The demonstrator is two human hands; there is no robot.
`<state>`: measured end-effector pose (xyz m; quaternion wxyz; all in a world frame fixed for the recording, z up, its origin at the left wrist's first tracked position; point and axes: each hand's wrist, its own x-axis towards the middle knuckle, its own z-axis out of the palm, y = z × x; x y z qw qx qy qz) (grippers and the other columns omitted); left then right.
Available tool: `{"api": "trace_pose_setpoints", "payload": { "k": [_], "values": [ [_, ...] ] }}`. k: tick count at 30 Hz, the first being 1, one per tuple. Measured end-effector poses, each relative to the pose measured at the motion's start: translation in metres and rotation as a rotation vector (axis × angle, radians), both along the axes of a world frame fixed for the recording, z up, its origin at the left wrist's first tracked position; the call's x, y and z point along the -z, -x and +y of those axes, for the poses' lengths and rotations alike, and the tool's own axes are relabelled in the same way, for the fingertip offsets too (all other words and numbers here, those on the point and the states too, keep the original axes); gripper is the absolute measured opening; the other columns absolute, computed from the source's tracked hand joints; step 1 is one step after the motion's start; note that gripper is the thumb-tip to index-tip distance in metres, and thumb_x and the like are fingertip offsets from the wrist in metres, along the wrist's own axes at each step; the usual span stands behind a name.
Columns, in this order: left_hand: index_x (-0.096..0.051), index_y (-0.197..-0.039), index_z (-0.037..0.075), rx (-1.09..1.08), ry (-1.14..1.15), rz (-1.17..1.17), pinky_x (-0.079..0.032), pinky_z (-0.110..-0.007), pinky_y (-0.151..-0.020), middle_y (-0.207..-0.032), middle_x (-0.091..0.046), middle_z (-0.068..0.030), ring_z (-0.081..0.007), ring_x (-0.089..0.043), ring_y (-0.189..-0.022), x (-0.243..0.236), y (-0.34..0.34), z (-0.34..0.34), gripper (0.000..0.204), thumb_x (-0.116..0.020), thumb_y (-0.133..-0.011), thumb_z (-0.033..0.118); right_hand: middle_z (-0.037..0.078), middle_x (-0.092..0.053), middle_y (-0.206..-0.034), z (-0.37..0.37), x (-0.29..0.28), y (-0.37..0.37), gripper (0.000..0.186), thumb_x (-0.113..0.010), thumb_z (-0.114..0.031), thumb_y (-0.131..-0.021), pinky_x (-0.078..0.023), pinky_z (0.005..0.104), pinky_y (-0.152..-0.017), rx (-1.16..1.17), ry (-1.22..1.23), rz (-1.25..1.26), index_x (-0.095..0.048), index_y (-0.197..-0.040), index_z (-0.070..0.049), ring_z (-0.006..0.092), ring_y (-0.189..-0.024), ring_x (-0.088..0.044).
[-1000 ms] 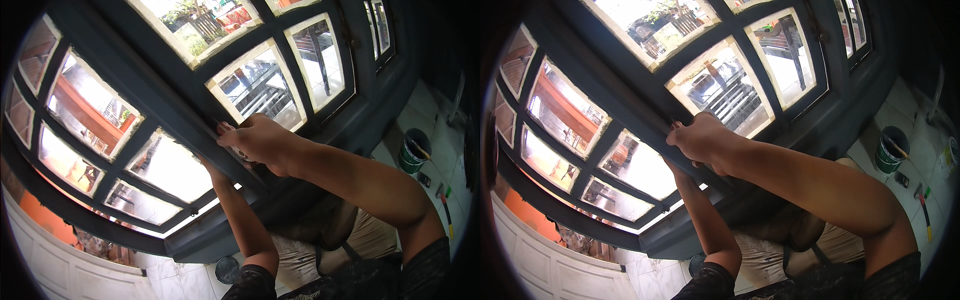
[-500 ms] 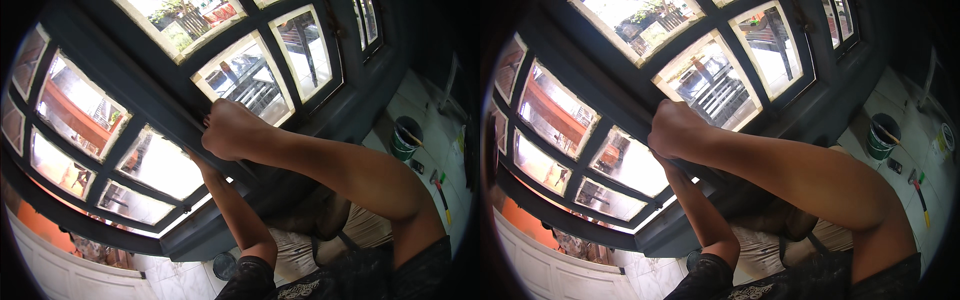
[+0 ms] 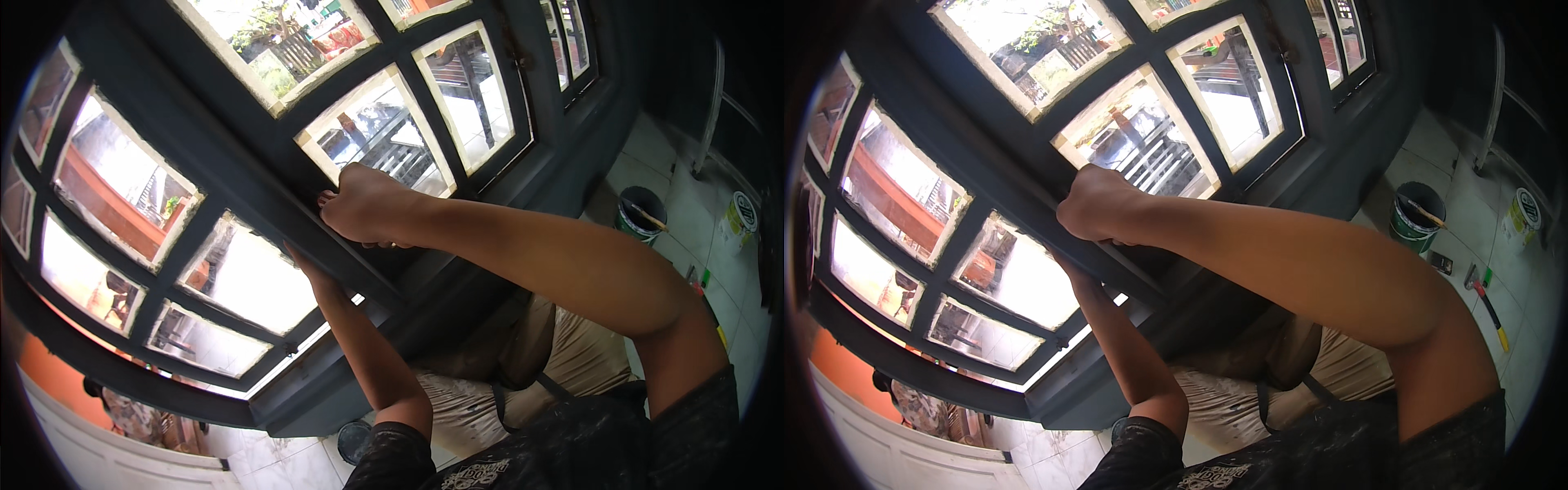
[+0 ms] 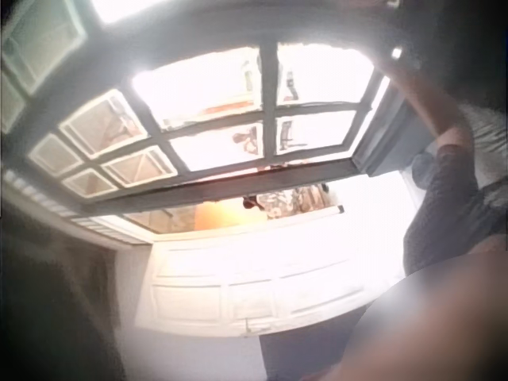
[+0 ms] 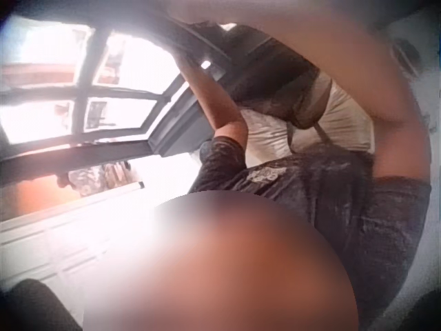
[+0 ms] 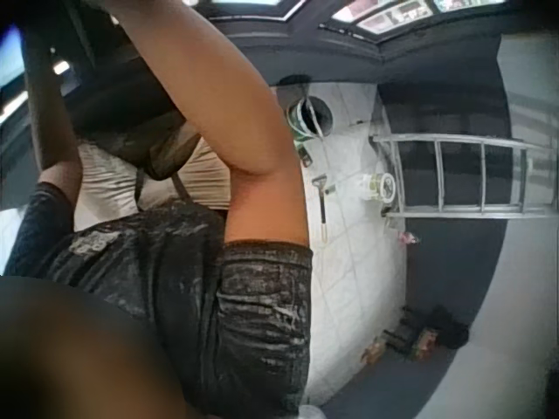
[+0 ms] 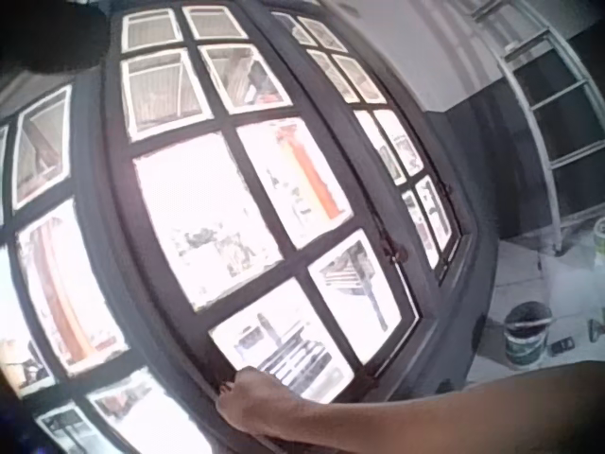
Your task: The person uses a screwdriver to tighten screws on a dark green door frame, working on the latch area and then moving to the vertical frame sections. The person remains seated on the floor during the task.
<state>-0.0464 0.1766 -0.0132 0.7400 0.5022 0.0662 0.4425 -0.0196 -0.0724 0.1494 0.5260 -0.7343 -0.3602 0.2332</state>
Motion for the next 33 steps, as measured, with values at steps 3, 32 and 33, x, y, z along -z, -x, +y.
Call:
{"api": "trace_pose_setpoints", "payload": {
  "k": [3, 32, 33],
  "values": [
    [-0.035, -0.160, 0.005, 0.066, 0.064, 0.018, -0.033, -0.043, -0.122, -0.158, -0.045, -0.0146, -0.0294, -0.043, -0.145, -0.012, 0.002, -0.022, 0.075, -0.020, -0.110, 0.059, 0.016, -0.065, -0.080, 0.009, 0.014, -0.006, 0.023, -0.058, -0.016, -0.095, -0.049, 0.0378, -0.056, 0.005, -0.096, 0.282, -0.067, -0.092, 0.004, 0.0228, -0.065, -0.064],
    [-0.049, -0.148, 0.004, -0.151, -0.308, 0.023, -0.056, -0.035, -0.097, -0.134, -0.061, -0.0126, -0.0219, -0.063, -0.118, -0.005, -0.002, -0.010, 0.052, -0.043, -0.111, 0.041, 0.006, -0.054, -0.059, -0.001, 0.018, -0.015, 0.038, -0.057, -0.028, -0.105, -0.038, 0.0321, -0.044, -0.026, -0.069, 0.117, -0.061, -0.078, -0.001, 0.0118, -0.045, -0.047],
    [-0.049, -0.147, 0.004, -0.159, -0.308, 0.025, -0.056, -0.035, -0.097, -0.133, -0.061, -0.0123, -0.0217, -0.063, -0.118, -0.006, -0.002, -0.013, 0.051, -0.043, -0.111, 0.041, 0.006, -0.053, -0.058, 0.000, 0.018, -0.014, 0.038, -0.057, -0.028, -0.105, -0.038, 0.0321, -0.043, -0.020, -0.070, 0.106, -0.061, -0.078, -0.001, 0.0116, -0.044, -0.047]
  ]
}}
